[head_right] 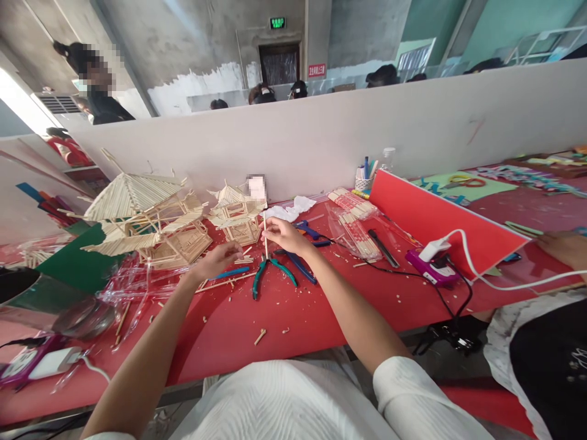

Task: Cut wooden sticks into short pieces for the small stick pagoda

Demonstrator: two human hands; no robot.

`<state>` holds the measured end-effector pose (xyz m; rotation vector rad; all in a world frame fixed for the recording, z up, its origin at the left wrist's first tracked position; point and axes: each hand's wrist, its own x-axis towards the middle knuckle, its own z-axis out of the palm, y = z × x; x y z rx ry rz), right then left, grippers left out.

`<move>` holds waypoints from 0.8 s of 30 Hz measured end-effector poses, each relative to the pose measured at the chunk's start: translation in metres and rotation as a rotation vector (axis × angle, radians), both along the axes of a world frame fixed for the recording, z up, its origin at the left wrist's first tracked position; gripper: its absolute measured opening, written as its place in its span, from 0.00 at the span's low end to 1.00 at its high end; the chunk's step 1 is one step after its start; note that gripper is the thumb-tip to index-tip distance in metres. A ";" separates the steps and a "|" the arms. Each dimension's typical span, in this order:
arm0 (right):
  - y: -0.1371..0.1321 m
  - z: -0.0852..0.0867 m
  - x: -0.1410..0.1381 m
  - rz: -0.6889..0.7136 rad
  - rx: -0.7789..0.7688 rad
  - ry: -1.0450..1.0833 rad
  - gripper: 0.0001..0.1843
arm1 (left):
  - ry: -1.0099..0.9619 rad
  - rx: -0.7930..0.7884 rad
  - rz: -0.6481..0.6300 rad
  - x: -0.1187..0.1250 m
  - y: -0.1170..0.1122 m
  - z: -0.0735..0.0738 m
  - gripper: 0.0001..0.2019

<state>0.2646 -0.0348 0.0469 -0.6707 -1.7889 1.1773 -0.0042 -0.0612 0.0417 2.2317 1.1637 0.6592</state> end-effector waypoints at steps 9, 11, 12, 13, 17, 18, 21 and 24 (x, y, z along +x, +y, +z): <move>-0.007 -0.001 -0.012 -0.055 0.012 0.053 0.16 | -0.400 -0.357 -0.020 0.025 -0.017 0.010 0.22; -0.008 -0.001 -0.014 -0.049 -0.002 0.062 0.16 | -0.443 -0.431 -0.022 0.033 -0.020 0.008 0.23; -0.009 -0.001 -0.015 -0.045 -0.009 0.065 0.17 | -0.470 -0.454 -0.017 0.037 -0.021 0.006 0.23; -0.010 -0.001 -0.016 -0.043 -0.015 0.069 0.17 | -0.494 -0.465 -0.006 0.040 -0.022 0.005 0.23; -0.012 0.001 -0.018 -0.046 -0.035 0.076 0.17 | -0.551 -0.471 0.052 0.048 -0.022 0.001 0.23; -0.012 0.001 -0.018 -0.053 -0.037 0.075 0.17 | -0.557 -0.477 0.062 0.049 -0.021 0.001 0.23; -0.011 0.000 -0.020 -0.076 -0.037 0.067 0.18 | -0.566 -0.504 0.079 0.049 -0.020 0.000 0.24; -0.010 -0.001 -0.021 -0.089 -0.043 0.060 0.19 | -0.579 -0.511 0.098 0.049 -0.019 -0.001 0.25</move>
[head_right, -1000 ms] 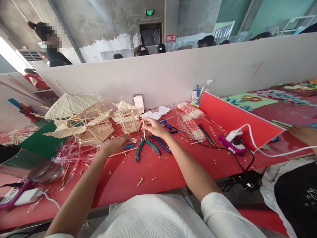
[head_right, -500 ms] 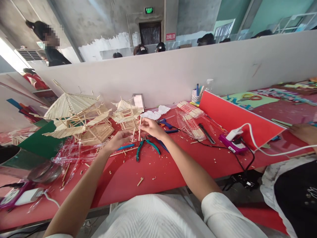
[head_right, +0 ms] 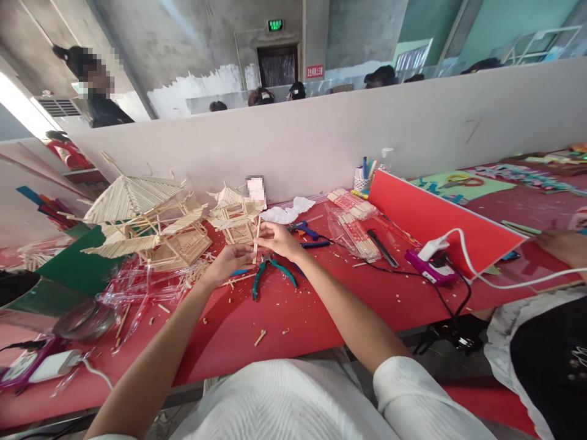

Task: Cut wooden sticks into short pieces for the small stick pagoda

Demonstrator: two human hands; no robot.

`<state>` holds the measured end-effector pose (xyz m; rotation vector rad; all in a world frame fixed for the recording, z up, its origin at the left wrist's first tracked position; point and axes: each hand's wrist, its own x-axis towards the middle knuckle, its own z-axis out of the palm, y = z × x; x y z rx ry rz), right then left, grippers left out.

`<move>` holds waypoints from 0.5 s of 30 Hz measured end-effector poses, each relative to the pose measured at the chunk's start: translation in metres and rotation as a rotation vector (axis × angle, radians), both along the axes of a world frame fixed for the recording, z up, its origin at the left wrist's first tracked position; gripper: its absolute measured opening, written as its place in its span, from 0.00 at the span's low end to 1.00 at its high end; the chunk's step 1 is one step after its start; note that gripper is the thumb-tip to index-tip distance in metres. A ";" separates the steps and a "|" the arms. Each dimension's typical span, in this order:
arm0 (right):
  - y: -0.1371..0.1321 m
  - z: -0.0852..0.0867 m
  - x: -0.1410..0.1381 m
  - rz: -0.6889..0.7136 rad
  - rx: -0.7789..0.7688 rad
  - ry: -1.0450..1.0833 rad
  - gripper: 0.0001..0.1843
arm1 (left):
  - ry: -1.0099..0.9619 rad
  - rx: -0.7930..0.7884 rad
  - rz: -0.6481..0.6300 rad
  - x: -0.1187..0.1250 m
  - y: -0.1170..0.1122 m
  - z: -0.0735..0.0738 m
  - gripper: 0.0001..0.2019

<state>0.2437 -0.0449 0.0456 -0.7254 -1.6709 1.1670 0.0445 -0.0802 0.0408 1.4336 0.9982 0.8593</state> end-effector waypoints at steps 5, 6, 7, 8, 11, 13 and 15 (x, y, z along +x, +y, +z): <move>0.002 -0.003 0.000 -0.009 0.034 -0.033 0.17 | 0.021 0.030 0.028 0.003 -0.003 0.002 0.24; 0.002 -0.003 0.000 -0.009 0.039 -0.039 0.17 | 0.020 0.031 0.034 0.004 -0.004 0.002 0.24; 0.002 -0.004 0.000 -0.009 0.044 -0.042 0.17 | 0.016 0.028 0.038 0.005 -0.005 0.002 0.25; 0.002 -0.004 -0.001 -0.009 0.051 -0.046 0.16 | 0.010 0.023 0.039 0.006 -0.005 0.002 0.25; 0.003 -0.005 -0.001 -0.004 0.069 -0.060 0.16 | 0.001 0.008 0.039 0.007 -0.005 0.001 0.26; 0.002 -0.004 -0.001 -0.004 0.064 -0.066 0.16 | 0.005 0.008 0.038 0.008 -0.004 0.001 0.26; 0.002 -0.004 0.000 -0.010 0.063 -0.063 0.16 | 0.013 0.011 0.047 0.008 -0.004 0.000 0.26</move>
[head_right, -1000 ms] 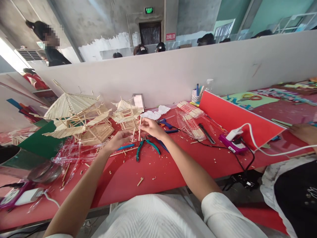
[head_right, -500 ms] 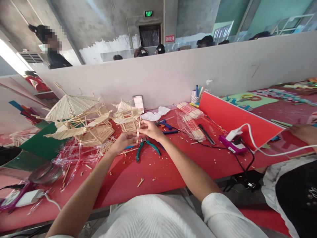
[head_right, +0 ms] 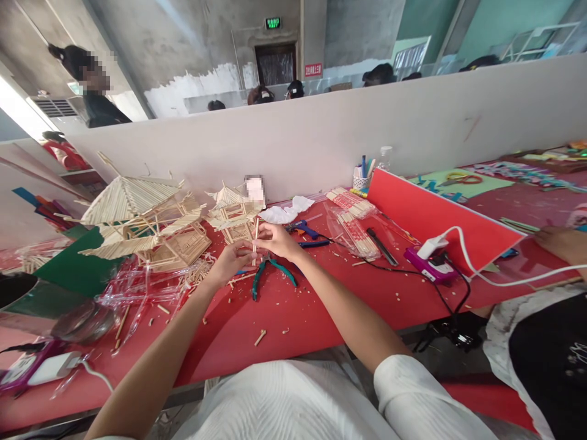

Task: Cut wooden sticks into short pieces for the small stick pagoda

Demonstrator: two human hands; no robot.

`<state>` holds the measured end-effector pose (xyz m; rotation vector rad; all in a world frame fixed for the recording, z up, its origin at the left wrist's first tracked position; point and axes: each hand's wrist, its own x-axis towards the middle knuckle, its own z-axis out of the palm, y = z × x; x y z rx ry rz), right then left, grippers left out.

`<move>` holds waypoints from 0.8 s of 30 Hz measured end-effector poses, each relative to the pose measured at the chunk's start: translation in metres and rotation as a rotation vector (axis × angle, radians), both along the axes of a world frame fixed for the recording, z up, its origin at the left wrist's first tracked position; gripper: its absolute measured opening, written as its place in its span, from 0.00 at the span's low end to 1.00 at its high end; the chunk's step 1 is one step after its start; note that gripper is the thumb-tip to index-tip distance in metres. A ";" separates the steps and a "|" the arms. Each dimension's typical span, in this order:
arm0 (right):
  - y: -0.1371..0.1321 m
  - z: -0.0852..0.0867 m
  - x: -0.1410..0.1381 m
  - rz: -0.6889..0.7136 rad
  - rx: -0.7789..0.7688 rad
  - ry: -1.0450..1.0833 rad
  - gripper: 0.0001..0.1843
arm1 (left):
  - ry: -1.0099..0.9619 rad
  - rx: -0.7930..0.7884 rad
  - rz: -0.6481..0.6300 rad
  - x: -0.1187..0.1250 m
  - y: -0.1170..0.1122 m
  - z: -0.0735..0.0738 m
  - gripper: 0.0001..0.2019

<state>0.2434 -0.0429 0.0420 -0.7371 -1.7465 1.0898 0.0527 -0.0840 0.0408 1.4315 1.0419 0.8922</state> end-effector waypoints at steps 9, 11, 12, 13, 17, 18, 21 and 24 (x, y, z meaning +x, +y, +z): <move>0.001 0.001 -0.001 -0.007 0.036 -0.003 0.17 | 0.000 -0.002 0.048 0.003 -0.002 0.002 0.24; 0.000 0.001 -0.002 -0.011 0.034 -0.004 0.18 | 0.008 0.002 0.051 0.004 -0.003 0.003 0.24; 0.000 0.002 -0.002 -0.014 0.034 -0.004 0.18 | 0.008 0.002 0.051 0.004 -0.003 0.004 0.23; -0.001 0.002 -0.002 -0.015 0.035 -0.003 0.18 | 0.006 0.000 0.049 0.004 -0.004 0.005 0.23; -0.001 0.003 -0.002 -0.020 0.037 0.008 0.17 | -0.011 -0.006 0.038 0.005 -0.004 0.004 0.22; -0.001 0.003 -0.002 -0.020 0.037 0.011 0.17 | -0.016 -0.006 0.036 0.005 -0.004 0.004 0.22; 0.000 0.002 -0.002 -0.018 0.039 0.014 0.16 | -0.027 -0.004 0.035 0.005 -0.002 0.002 0.21; 0.000 0.001 -0.001 -0.018 0.038 0.008 0.15 | -0.024 -0.002 0.042 0.007 -0.002 0.001 0.21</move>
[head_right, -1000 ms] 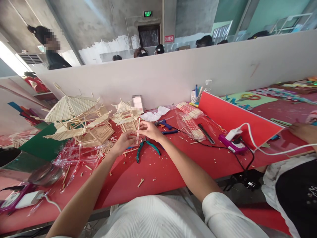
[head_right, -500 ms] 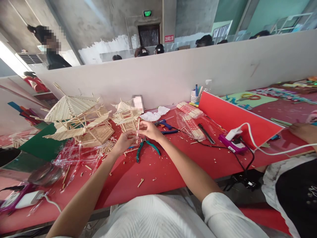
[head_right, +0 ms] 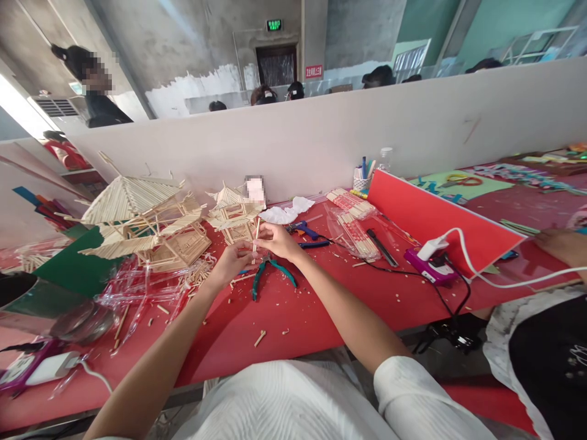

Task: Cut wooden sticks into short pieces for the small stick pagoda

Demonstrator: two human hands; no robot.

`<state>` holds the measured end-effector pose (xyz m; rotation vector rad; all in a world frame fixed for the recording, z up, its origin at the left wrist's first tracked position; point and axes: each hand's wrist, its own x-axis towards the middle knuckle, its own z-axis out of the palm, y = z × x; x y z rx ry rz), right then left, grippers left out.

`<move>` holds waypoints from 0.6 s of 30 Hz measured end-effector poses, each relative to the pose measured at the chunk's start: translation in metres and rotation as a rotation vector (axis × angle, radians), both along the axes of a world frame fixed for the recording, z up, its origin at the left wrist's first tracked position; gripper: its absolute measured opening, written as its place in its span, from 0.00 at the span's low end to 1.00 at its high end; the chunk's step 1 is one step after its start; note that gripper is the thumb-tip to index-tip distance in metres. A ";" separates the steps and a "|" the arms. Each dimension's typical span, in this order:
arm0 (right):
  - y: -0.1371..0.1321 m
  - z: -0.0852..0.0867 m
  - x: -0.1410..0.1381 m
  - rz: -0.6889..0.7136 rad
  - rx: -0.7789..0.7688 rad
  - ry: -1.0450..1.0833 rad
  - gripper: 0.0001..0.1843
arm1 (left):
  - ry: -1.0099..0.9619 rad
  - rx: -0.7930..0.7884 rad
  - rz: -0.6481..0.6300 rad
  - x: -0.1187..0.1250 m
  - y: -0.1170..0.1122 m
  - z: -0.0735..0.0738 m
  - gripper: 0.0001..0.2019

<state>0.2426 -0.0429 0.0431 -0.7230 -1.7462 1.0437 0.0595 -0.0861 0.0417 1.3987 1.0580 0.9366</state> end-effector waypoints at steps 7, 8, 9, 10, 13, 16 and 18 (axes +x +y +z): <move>0.003 -0.004 0.001 0.049 -0.086 0.039 0.14 | 0.003 -0.015 -0.009 -0.001 0.001 0.000 0.23; 0.003 -0.004 0.001 0.059 -0.105 0.051 0.14 | 0.004 -0.014 -0.008 -0.001 0.001 0.000 0.23; 0.003 -0.004 0.001 0.067 -0.119 0.060 0.15 | 0.006 -0.012 -0.008 -0.001 0.001 0.000 0.23; 0.003 -0.004 0.001 0.072 -0.127 0.066 0.15 | 0.009 -0.011 -0.009 -0.002 0.001 0.001 0.24; 0.002 -0.003 0.000 0.073 -0.132 0.065 0.16 | 0.012 -0.014 -0.013 -0.002 0.001 0.001 0.24; 0.002 -0.003 -0.001 0.074 -0.134 0.053 0.16 | 0.008 -0.019 -0.016 -0.003 0.002 0.000 0.24; 0.004 -0.003 0.001 0.073 -0.136 0.041 0.15 | 0.003 -0.024 -0.010 -0.004 0.003 -0.001 0.23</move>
